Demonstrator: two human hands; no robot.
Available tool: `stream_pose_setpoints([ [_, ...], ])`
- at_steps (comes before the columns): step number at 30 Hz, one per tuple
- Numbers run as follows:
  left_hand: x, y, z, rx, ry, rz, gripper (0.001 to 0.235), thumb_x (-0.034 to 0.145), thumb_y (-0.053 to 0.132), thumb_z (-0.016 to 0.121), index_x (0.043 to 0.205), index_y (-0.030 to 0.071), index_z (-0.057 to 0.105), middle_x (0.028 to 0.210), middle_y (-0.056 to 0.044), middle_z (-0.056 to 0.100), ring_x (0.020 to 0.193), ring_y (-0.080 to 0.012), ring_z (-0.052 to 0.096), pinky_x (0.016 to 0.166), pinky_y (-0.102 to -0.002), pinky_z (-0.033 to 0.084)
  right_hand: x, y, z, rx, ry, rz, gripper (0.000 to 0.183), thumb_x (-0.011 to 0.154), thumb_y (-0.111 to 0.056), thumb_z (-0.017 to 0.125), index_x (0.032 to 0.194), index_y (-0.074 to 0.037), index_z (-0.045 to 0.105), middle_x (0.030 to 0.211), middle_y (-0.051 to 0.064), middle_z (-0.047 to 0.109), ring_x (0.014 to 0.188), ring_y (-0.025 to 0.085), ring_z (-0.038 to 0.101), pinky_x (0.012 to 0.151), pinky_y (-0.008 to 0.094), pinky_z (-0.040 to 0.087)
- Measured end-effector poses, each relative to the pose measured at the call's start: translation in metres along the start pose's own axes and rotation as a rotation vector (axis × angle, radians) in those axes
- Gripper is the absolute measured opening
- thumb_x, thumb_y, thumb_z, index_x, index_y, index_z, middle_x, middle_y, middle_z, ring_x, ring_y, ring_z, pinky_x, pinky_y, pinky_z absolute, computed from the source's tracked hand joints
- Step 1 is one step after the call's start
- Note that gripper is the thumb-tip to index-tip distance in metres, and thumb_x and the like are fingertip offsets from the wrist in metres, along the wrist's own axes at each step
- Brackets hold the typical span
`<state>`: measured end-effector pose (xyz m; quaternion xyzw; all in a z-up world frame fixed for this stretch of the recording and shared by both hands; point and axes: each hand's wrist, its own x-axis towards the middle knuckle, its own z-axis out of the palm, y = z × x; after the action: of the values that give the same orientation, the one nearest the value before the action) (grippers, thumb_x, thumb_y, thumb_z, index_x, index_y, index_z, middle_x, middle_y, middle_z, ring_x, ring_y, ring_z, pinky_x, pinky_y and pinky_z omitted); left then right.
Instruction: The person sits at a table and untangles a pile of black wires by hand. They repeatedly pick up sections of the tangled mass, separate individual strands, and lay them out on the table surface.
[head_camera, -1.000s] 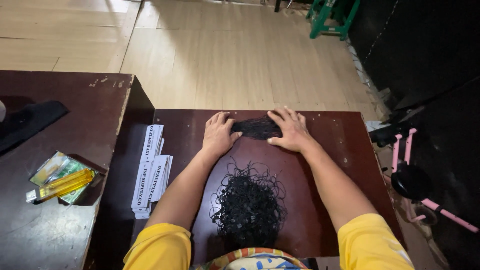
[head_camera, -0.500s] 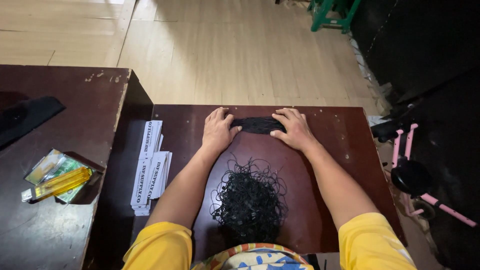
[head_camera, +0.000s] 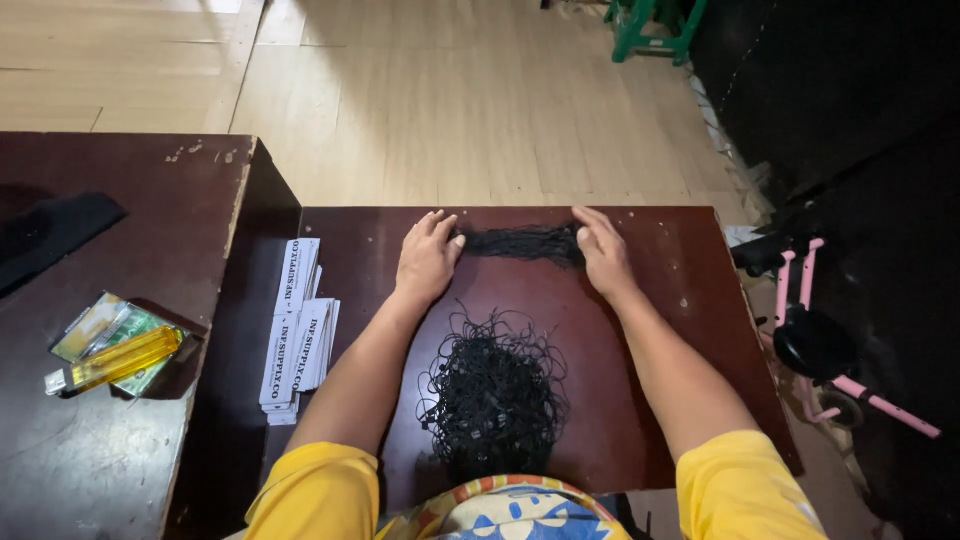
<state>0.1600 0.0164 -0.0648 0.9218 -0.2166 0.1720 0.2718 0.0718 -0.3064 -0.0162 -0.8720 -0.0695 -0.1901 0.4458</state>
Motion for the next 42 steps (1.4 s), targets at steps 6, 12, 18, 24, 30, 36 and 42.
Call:
stream_pose_setpoints([
  [6,-0.013,0.014,-0.028,-0.082,0.016,-0.003,0.065,0.082,0.031,0.082,0.140,0.012,0.061,0.143,-0.019,0.054,0.139,-0.0411,0.049,0.112,-0.053,0.043,-0.037,-0.006,-0.002,-0.212,-0.022,-0.021,0.049,0.068,-0.020,0.091,0.112,-0.014,0.069,0.129,0.004,0.058,0.128,0.029,0.059,0.108,0.043,0.049],
  [12,-0.031,0.013,-0.016,-0.160,0.274,0.056,0.057,0.081,0.011,0.080,0.135,0.010,0.065,0.136,-0.018,0.056,0.133,-0.0424,0.052,0.110,-0.049,0.045,-0.037,-0.014,0.008,-0.308,0.112,-0.133,0.036,0.076,-0.013,0.085,0.107,-0.013,0.068,0.123,0.006,0.062,0.116,0.031,0.062,0.101,0.044,0.049],
  [18,-0.090,0.050,-0.019,-0.132,0.160,-0.119,0.021,0.081,0.028,0.077,0.101,0.032,0.075,0.095,0.008,0.064,0.096,-0.0195,0.065,0.078,-0.034,0.056,-0.070,-0.051,0.051,-0.176,0.123,-0.182,0.022,0.081,-0.008,0.080,0.100,-0.020,0.077,0.092,-0.001,0.071,0.091,0.023,0.070,0.084,0.034,0.056],
  [24,-0.089,0.056,-0.023,-0.092,0.050,-0.160,0.014,0.078,0.023,0.072,0.092,0.026,0.072,0.084,0.000,0.060,0.082,-0.0270,0.065,0.073,-0.043,0.057,-0.081,-0.101,0.062,-0.064,-0.106,-0.119,0.020,0.076,-0.004,0.073,0.086,-0.020,0.078,0.078,0.001,0.069,0.076,0.024,0.071,0.072,0.034,0.057],
  [30,-0.103,0.056,-0.033,-0.166,0.088,-0.065,0.015,0.080,0.030,0.074,0.095,0.029,0.073,0.092,0.006,0.064,0.090,-0.0200,0.066,0.080,-0.035,0.056,-0.089,-0.109,0.046,-0.132,-0.271,-0.257,0.016,0.073,-0.017,0.081,0.088,-0.017,0.078,0.088,0.005,0.065,0.086,0.028,0.067,0.081,0.041,0.055],
  [36,-0.103,0.094,-0.078,-0.377,0.104,0.176,0.017,0.087,0.024,0.071,0.104,0.022,0.076,0.102,0.001,0.070,0.101,-0.0235,0.068,0.086,-0.035,0.054,-0.095,-0.092,0.057,-0.315,-0.265,-0.325,0.018,0.085,-0.035,0.076,0.088,-0.019,0.069,0.089,0.000,0.060,0.086,0.025,0.063,0.079,0.039,0.050],
  [42,-0.117,0.110,-0.052,-0.499,-0.061,0.195,0.037,0.086,0.030,0.075,0.122,0.022,0.070,0.103,-0.003,0.068,0.104,-0.0269,0.069,0.088,-0.039,0.056,-0.101,-0.074,0.070,-0.333,-0.187,-0.364,0.020,0.093,-0.022,0.065,0.082,-0.014,0.050,0.082,0.006,0.051,0.082,0.033,0.059,0.069,0.043,0.046],
])
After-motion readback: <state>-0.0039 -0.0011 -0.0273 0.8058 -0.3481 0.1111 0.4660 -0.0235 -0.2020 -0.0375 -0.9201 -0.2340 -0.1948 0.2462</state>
